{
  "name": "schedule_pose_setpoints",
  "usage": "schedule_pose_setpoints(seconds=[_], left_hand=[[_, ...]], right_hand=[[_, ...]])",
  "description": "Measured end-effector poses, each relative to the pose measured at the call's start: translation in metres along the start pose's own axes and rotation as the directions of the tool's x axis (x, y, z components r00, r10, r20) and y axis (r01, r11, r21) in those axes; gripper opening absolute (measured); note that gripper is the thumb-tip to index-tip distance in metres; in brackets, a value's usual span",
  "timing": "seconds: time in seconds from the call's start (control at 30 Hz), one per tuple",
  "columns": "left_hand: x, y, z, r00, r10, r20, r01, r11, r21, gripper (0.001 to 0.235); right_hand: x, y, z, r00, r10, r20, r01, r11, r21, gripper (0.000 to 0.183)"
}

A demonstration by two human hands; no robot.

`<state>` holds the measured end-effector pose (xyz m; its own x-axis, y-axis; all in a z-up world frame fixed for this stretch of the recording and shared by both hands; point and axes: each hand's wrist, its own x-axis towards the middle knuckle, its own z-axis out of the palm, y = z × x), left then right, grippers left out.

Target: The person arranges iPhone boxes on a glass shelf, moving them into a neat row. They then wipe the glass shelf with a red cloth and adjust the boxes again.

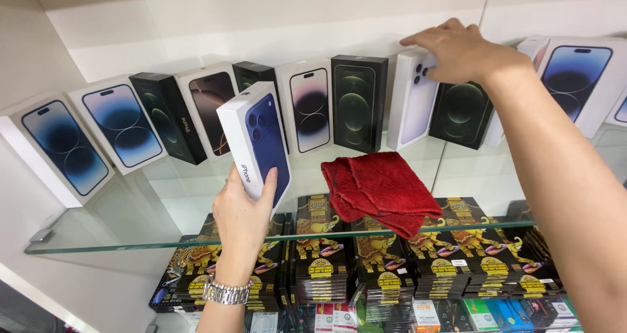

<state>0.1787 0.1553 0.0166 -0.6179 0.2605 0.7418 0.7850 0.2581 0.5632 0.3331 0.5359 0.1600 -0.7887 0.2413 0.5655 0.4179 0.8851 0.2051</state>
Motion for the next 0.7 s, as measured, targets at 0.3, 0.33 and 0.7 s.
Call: schedule_pose_setpoints(seconds=[0.3,0.33,0.7], left_hand=[[-0.008,0.012,0.016,0.998,-0.051,-0.028,0.053,0.995,0.083,0.046],[-0.008,0.013,0.017,0.998,-0.04,-0.037,0.043,0.996,0.079,0.045],[-0.013,0.028,0.027,0.997,-0.068,-0.042,0.071,0.996,0.058,0.046]], right_hand=[[0.011,-0.008,0.016,0.996,0.022,0.092,-0.02,1.0,-0.021,0.052],[0.011,-0.008,0.014,0.997,0.009,0.082,-0.009,1.0,-0.001,0.049],[0.022,-0.013,0.009,0.982,-0.011,0.188,0.014,1.0,-0.015,0.044]])
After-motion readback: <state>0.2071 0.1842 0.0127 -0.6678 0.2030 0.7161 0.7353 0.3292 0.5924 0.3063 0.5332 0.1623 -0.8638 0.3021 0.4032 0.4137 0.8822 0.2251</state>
